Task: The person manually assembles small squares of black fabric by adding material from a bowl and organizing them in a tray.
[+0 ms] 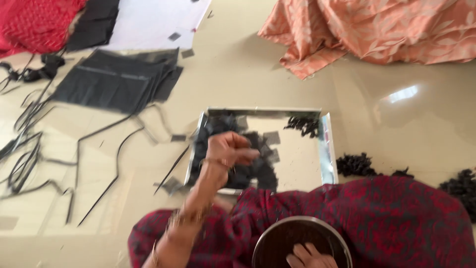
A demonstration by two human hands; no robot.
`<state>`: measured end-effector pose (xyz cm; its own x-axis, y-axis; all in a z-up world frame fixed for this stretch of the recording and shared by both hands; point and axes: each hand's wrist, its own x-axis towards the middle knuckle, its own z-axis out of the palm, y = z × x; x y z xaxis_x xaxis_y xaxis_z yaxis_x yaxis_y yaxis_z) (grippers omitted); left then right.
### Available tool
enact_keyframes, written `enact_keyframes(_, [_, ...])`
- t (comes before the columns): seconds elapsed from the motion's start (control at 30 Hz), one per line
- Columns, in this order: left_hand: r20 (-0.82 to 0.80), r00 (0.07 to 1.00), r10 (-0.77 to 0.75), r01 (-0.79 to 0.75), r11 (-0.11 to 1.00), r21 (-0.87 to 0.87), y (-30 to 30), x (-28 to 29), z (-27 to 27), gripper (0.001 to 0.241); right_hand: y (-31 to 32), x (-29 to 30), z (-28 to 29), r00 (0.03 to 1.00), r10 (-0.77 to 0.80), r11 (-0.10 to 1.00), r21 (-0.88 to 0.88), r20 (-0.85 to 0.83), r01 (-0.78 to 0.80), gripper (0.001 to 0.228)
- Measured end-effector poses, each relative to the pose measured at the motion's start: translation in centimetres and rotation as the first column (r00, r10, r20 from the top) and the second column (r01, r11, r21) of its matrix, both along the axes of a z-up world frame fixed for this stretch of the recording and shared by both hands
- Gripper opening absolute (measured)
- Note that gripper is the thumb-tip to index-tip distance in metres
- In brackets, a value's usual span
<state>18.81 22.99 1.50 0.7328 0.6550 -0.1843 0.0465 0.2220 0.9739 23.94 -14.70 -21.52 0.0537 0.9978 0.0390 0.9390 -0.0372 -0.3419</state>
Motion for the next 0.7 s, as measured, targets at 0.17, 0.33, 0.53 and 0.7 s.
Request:
enact_keyframes(0.17, [0.064, 0.997, 0.049, -0.036, 0.98, -0.195, -10.6, -8.7, 1.2, 0.023, 3.8, -4.1, 13.0, 0.983, 0.093, 0.933, -0.331, -0.157, -0.141, 0.026])
enact_keyframes(0.33, [0.128, 0.965, 0.228, -0.131, 0.847, -0.515, -16.7, -12.1, -1.2, 0.024, 3.7, -5.7, 14.8, 0.96, 0.282, 0.92, -0.282, -0.009, -0.272, 0.027])
enact_keyframes(0.53, [0.066, 0.972, 0.227, -0.178, 0.886, -0.427, -18.8, -13.2, -1.6, 0.022, 3.1, -6.0, 14.2, 0.941, 0.336, 0.923, -0.214, 0.051, -0.318, 0.015])
enact_keyframes(0.7, [0.098, 0.983, 0.154, -0.092, 0.879, -0.467, -19.1, -13.7, -1.8, 0.011, 2.0, -5.5, 10.9, 0.915, 0.373, 0.918, -0.208, 0.154, -0.339, 0.007])
